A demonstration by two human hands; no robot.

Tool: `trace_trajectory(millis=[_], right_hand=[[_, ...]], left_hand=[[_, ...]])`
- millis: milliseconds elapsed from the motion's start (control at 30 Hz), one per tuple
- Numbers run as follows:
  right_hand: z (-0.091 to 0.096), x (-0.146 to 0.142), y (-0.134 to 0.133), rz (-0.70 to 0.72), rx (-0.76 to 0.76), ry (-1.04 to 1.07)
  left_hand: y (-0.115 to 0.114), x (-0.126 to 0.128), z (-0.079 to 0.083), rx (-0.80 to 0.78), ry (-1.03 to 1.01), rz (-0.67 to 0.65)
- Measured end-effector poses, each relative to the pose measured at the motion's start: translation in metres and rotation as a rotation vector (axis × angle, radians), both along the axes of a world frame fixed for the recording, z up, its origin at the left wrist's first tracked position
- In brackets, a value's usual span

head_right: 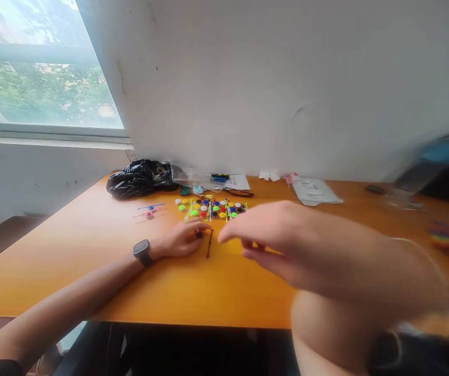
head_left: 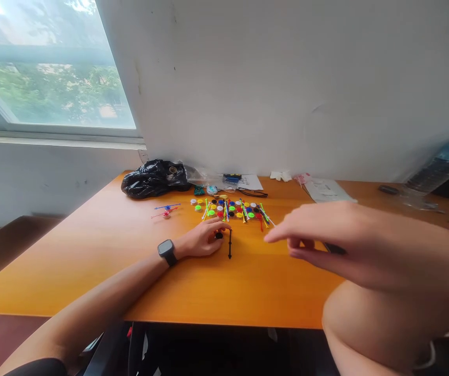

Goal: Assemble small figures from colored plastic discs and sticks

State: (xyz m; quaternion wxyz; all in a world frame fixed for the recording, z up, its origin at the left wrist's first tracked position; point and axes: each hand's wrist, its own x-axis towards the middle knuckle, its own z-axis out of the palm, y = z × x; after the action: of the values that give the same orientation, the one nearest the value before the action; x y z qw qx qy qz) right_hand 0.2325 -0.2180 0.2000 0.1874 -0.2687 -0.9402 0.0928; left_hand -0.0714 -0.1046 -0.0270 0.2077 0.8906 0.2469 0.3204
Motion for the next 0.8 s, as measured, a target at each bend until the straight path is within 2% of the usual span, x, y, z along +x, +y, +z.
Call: trace_trajectory(millis=[33,100,167,233,333,433,500,633,800], right_hand=[[0.004,-0.012,0.013,0.065,-0.057,-0.032],[0.002,-0.033,0.043,0.092,-0.180,-0.097],[-0.016,-0.051,0.073,0.091,-0.237,-0.098],[-0.049,-0.062,0.098,0.050,-0.255,-0.120],[-0.115,-0.066,0.118,-0.063,-0.197,-0.236],[-0.171,-0.058,0.116,-0.059,-0.232,-0.204],[-0.193,-0.050,0.110,-0.050,-0.265,-0.095],[-0.206,-0.041,0.104,-0.042,-0.314,0.025],[-0.208,-0.041,0.106,-0.072,-0.276,-0.009]], left_hand=[[0.000,0.000,0.000,-0.004,-0.011,0.001],[0.001,0.000,0.000,-0.005,-0.031,0.011],[0.002,0.000,-0.002,0.005,-0.045,0.033],[0.003,0.000,-0.005,0.015,-0.052,0.050],[0.006,0.000,-0.010,0.007,-0.056,0.050],[0.010,0.000,-0.016,-0.029,-0.083,0.037],[0.012,0.000,-0.020,-0.045,-0.115,0.029],[0.015,0.001,-0.023,-0.052,-0.113,0.052],[0.010,0.002,-0.015,-0.068,-0.114,0.071]])
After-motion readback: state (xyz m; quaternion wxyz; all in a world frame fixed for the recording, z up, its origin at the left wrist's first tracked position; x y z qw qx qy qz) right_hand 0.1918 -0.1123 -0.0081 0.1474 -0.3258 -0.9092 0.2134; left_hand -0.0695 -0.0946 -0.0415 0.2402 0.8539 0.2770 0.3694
